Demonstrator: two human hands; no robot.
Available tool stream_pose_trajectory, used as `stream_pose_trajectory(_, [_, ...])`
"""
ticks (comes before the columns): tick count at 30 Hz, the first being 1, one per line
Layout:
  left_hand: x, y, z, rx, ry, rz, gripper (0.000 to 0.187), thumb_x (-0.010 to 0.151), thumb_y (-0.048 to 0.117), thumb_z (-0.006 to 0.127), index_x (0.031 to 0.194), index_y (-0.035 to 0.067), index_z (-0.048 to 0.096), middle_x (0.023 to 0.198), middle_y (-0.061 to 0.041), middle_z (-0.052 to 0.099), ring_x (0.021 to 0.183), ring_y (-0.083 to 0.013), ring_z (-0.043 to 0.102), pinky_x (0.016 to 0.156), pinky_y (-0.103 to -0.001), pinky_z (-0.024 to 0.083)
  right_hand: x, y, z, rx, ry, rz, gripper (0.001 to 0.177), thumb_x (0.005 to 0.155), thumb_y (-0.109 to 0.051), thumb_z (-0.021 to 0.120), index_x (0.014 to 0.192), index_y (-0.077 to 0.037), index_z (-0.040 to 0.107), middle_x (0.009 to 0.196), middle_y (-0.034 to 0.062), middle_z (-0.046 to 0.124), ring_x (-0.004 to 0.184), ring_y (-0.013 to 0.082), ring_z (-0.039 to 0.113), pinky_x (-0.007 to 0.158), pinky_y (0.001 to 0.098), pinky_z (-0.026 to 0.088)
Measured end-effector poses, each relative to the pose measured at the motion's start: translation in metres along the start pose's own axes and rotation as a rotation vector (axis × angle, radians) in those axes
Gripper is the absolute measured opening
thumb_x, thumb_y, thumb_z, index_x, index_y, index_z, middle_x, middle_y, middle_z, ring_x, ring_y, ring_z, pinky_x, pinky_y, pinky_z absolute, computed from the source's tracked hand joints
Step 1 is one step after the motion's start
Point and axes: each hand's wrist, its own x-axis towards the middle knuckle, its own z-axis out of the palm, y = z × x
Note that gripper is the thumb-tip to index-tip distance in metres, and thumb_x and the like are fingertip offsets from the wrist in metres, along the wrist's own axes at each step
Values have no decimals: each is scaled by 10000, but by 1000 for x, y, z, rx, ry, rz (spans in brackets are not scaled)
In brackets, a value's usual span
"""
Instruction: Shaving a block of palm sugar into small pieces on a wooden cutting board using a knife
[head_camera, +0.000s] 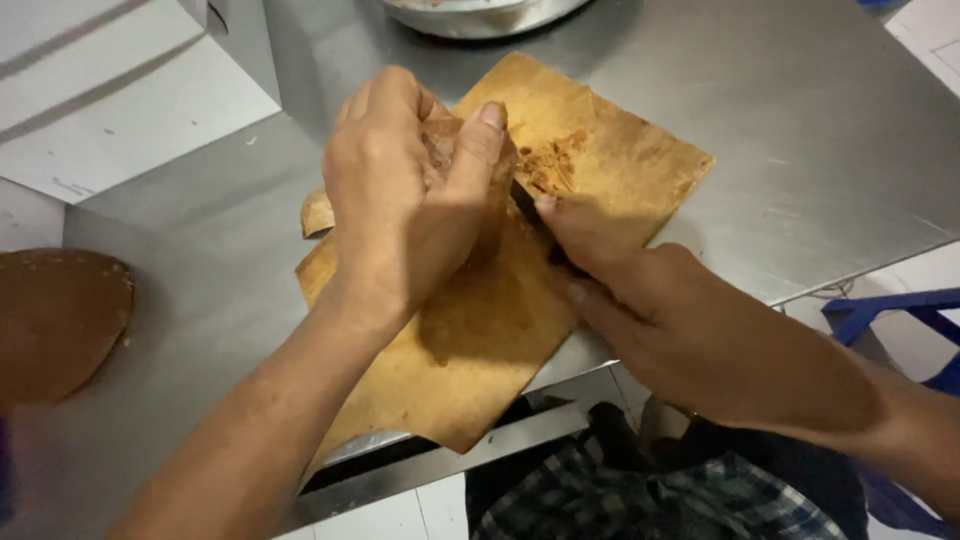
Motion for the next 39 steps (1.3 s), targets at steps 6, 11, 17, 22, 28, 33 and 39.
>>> stream_pose_trajectory(6, [7, -1, -6, 32, -71, 16, 349, 1004, 368, 545, 823, 95, 425, 796, -63, 486, 769, -257, 465, 650, -427, 355, 2, 2, -23, -133, 14, 85, 623, 974, -278, 512, 1589, -240, 421, 1392, -39, 703, 1212, 95, 657, 990, 292, 427])
stream_pose_trajectory(11, [3, -1, -4, 32, -66, 27, 383, 1017, 408, 485, 860, 61, 447, 834, -102, 504, 786, -287, 467, 667, -435, 369, -15, -26, -28, -148, 140, 100, 699, 978, -194, 509, 1667, -242, 400, 471, 23, 372, 394, 159, 336, 371, 324, 345])
stream_pose_trajectory(17, [4, -4, 0, 85, -48, 30, 341, 988, 372, 553, 873, 63, 466, 845, -116, 541, 783, -331, 501, 668, -463, 379, -20, -17, -22, -187, 133, 145, 664, 977, -247, 531, 1635, -260, 442, 545, 75, 585, 463, 189, 446, 511, 288, 443])
stream_pose_trajectory(22, [5, -10, 4, 44, -16, 78, 341, 993, 334, 578, 843, 60, 441, 809, -101, 514, 771, -307, 484, 675, -450, 368, -14, -33, -21, -199, 60, 145, 707, 996, -246, 472, 1687, -259, 325, 426, 149, 459, 343, 273, 391, 424, 396, 384])
stream_pose_trajectory(28, [4, -13, 7, 35, 27, 101, 344, 980, 341, 597, 840, 59, 459, 794, -92, 539, 779, -321, 525, 682, -462, 389, 4, -31, -14, -150, 39, 201, 682, 1011, -340, 426, 1679, -294, 298, 827, 138, 696, 695, 286, 639, 669, 407, 465])
stream_pose_trajectory(33, [2, -10, 8, 32, 26, 66, 341, 965, 332, 623, 842, 63, 454, 769, -83, 540, 802, -309, 532, 694, -444, 398, 3, -31, -13, -124, 51, 164, 690, 1025, -343, 411, 1690, -230, 270, 664, 130, 652, 572, 236, 597, 587, 368, 456])
stream_pose_trajectory(39, [4, -15, 8, 16, 32, 83, 352, 957, 357, 617, 867, 46, 480, 814, -99, 579, 810, -328, 546, 701, -456, 405, 2, -29, -11, -107, -24, 370, 742, 1017, -346, 419, 1729, -386, 217, 517, 135, 563, 423, 259, 509, 483, 412, 422])
